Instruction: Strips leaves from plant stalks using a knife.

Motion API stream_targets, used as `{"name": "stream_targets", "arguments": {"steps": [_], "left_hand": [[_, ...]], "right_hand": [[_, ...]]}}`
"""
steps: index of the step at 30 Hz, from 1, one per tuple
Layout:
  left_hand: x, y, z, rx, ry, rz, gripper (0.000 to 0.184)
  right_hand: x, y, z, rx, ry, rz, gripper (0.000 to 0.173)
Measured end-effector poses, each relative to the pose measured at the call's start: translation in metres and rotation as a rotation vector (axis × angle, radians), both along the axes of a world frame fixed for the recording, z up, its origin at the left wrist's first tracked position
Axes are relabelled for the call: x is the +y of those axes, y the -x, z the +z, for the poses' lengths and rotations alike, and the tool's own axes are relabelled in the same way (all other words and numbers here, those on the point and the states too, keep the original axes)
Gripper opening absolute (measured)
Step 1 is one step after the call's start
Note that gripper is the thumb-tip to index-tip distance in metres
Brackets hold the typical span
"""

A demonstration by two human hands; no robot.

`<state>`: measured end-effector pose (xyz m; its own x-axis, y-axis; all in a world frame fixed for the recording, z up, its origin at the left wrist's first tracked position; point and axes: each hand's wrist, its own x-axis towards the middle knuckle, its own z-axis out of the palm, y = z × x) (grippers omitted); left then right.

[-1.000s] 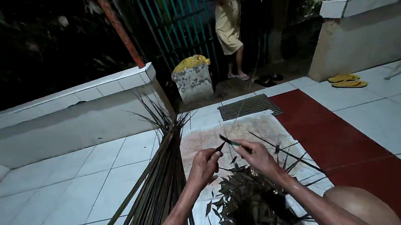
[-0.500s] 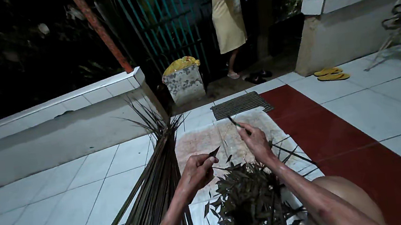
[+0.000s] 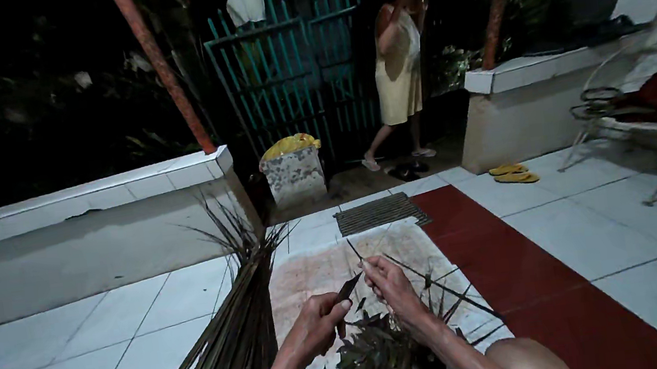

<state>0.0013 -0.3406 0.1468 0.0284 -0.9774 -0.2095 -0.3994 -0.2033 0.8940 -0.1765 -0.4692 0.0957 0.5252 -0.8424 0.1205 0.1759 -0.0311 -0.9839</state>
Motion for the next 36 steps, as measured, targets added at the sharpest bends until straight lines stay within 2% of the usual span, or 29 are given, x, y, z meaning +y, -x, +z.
{"name": "stream_targets", "arguments": {"steps": [5,10,17,22,28,36], "left_hand": [[0.002,-0.008,-0.011,-0.090,0.109,-0.021,0.031],[-0.009,-0.009,-0.017,-0.302,0.244,-0.023,0.033],[-0.009,-0.010,-0.020,-0.330,0.294,-0.019,0.031],[-0.018,-0.011,-0.014,-0.402,0.284,0.073,0.031],[-0.018,-0.028,-0.016,-0.594,0.259,0.153,0.035],[-0.018,-0.017,-0.013,-0.792,0.263,0.137,0.032]], "right_hand": [[-0.007,0.006,0.004,0.000,0.014,-0.083,0.035],[-0.005,0.004,0.006,-0.006,0.030,-0.087,0.035],[-0.007,0.009,0.008,0.009,0.041,-0.121,0.036],[-0.004,0.008,0.007,0.217,0.178,-0.164,0.037],[0.015,-0.007,-0.003,0.324,0.337,-0.009,0.036],[0.024,-0.010,-0.005,0.374,0.358,0.123,0.036]]}}
